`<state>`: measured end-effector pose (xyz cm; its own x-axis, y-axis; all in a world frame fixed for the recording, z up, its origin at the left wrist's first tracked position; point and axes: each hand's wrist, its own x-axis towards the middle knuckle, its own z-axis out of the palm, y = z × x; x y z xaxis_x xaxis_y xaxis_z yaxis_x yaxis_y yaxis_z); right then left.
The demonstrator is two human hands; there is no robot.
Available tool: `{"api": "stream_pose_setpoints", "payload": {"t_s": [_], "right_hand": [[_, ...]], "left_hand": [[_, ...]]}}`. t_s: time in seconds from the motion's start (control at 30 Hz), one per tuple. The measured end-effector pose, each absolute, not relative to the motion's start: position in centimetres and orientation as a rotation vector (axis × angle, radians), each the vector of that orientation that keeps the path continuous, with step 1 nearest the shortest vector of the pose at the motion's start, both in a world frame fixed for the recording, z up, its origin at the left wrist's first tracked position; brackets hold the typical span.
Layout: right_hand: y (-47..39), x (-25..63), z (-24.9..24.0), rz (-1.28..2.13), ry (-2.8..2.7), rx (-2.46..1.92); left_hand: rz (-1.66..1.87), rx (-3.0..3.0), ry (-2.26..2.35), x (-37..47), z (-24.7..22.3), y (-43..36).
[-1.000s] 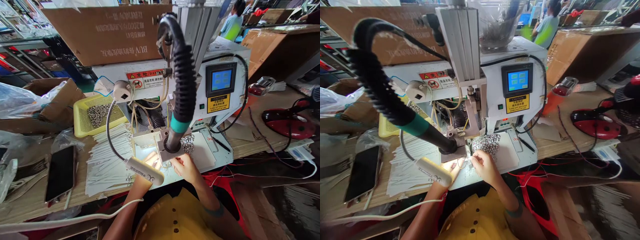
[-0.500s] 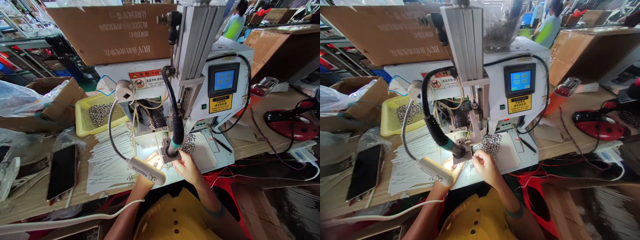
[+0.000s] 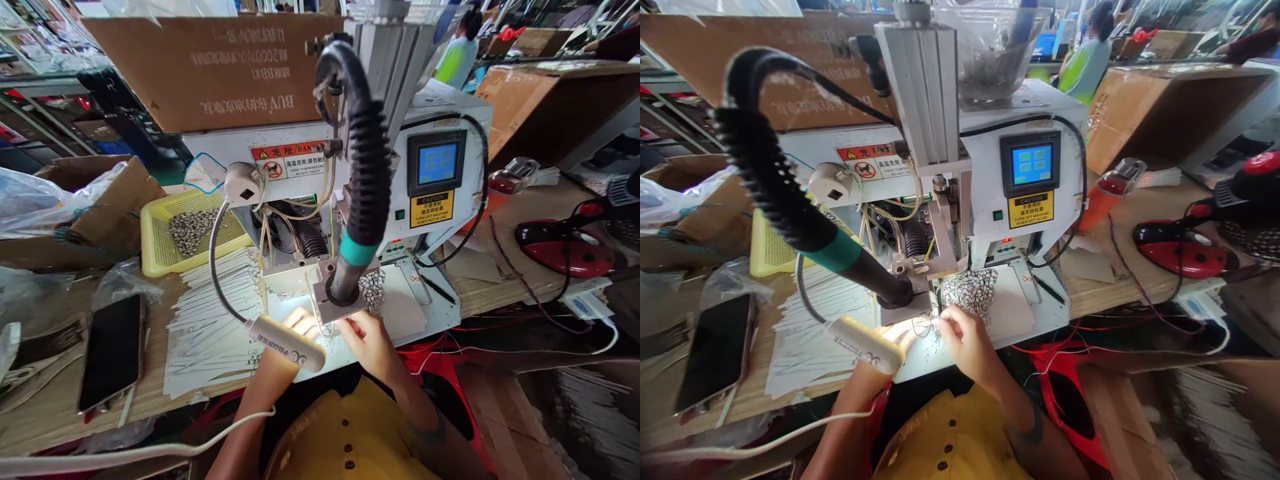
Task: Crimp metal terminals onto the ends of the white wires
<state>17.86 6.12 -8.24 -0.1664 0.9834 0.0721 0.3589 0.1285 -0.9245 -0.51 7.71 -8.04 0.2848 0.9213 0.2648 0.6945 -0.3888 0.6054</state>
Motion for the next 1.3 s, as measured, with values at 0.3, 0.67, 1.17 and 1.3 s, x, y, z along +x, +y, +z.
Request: {"api": "stream_pose_setpoints", "payload": {"t_s": [0.3,0.67,1.17,1.3], "right_hand": [[7.4,25.7,-11.4,0.095,-1.745,-1.736],[6.5,24.1,-11.0,0.126,-1.557,-1.621],[6.1,23.8,-10.3,0.741,-1.435,-1.526],[6.1,23.3,-9.7,0.836,-1.464,-1.488]], "left_hand": [[0.897,2.413,1.971,-11.6,-9.7,4.6],[0.802,2.254,2.240,-9.9,-10.2,7.0],[0.705,2.379,2.000,-12.1,-9.7,8.8],[1.143,2.295,1.962,-13.0,-9.2,9.1]]}}
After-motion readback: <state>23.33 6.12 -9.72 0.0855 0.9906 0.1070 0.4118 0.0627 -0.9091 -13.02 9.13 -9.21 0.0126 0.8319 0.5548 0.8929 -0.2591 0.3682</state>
